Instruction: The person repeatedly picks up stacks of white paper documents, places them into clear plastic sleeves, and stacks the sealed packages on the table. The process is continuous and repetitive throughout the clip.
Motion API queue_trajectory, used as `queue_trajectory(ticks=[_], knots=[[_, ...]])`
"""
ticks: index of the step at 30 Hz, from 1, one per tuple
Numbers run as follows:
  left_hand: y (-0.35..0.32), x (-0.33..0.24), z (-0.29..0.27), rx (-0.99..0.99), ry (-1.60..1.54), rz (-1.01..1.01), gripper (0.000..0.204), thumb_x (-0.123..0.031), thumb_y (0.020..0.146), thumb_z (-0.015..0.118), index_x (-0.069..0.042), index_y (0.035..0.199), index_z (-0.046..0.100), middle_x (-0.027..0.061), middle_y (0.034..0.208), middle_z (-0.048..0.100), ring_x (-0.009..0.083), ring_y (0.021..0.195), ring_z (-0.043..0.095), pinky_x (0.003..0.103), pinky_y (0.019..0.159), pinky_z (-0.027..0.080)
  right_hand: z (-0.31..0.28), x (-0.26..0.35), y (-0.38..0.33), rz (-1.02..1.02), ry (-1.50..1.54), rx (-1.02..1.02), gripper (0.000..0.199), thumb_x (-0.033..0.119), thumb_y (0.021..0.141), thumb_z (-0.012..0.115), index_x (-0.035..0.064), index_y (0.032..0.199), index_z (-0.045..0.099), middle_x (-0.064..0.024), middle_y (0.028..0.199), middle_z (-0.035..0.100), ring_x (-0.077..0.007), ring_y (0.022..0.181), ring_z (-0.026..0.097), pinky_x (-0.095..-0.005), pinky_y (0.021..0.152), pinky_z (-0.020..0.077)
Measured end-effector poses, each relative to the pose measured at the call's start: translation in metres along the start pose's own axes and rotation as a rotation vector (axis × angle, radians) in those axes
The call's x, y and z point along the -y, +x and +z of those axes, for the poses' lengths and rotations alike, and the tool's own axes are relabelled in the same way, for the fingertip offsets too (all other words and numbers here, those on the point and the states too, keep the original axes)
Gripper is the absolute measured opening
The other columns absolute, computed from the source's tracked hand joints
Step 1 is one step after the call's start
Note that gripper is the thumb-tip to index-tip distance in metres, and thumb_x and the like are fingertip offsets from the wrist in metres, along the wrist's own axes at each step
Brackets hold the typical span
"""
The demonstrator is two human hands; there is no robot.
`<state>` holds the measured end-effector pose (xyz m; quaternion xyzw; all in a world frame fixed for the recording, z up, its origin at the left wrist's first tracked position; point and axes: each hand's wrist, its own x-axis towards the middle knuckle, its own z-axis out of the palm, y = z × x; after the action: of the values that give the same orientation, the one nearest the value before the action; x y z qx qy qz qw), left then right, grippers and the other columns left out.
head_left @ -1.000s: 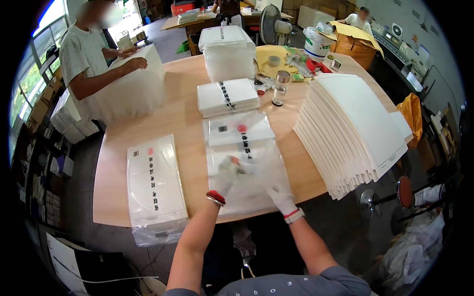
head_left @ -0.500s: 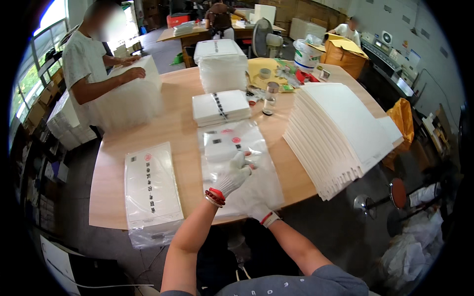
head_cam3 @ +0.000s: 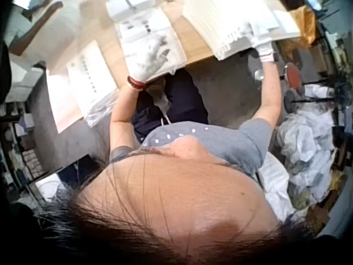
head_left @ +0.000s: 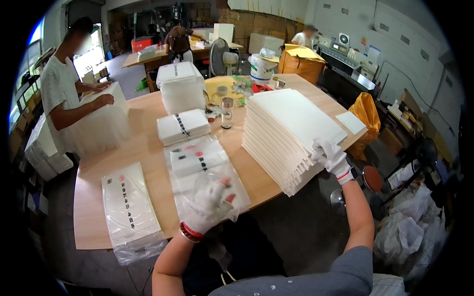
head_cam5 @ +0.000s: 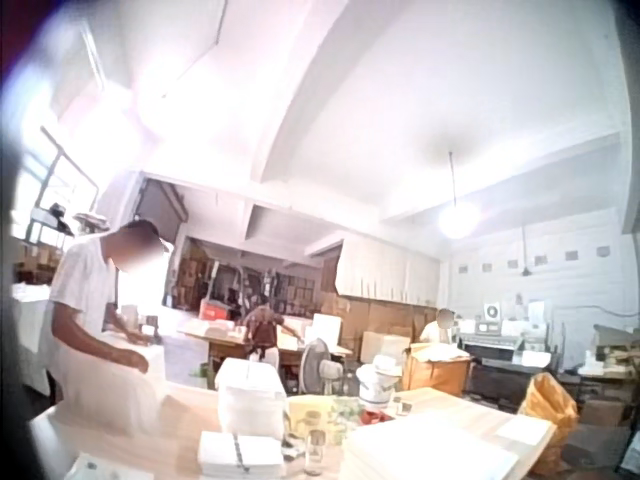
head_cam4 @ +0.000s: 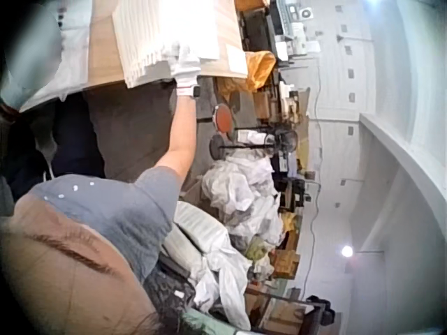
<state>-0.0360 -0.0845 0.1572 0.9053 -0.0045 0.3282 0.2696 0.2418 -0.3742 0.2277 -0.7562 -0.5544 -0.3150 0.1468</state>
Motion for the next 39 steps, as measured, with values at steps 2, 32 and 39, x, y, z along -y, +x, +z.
queue_trajectory(ticks=[2,32,39], knots=[[-0.003,-0.017,0.005,0.11,-0.12,0.006,0.039,-0.006,0.077,0.066,-0.001,0.114,0.052,0.0113,0.099,0.061,0.0261,0.09,0.059,0.033,0.078,0.047,0.002,-0.014,0.001,-0.037,0.024,-0.017,0.023,0.024,0.084,0.06,0.0068,0.099,0.056,-0.0124,0.088,0.063,-0.0314,0.078,0.062,-0.0389,0.066,0.0505],[-0.012,0.034,0.012,-0.184,0.509,-0.199,0.07,-0.031,0.069,0.071,-0.001,0.127,0.043,0.02,0.104,0.055,0.0341,0.093,0.054,0.042,0.077,0.047,0.074,0.219,-0.088,0.548,0.69,-0.201,0.032,0.012,0.08,0.063,-0.0032,0.106,0.054,-0.0166,0.097,0.06,-0.0289,0.073,0.06,-0.0376,0.066,0.0505],[-0.04,0.108,0.103,0.011,-0.129,-0.228,0.051,-0.02,0.075,0.062,-0.005,0.121,0.047,0.0097,0.089,0.057,0.0237,0.087,0.056,0.037,0.076,0.047,0.106,0.221,-0.072,0.364,0.341,0.726,0.02,0.024,0.081,0.055,0.0135,0.097,0.061,-0.0134,0.095,0.062,-0.0334,0.077,0.061,-0.0407,0.064,0.0502]])
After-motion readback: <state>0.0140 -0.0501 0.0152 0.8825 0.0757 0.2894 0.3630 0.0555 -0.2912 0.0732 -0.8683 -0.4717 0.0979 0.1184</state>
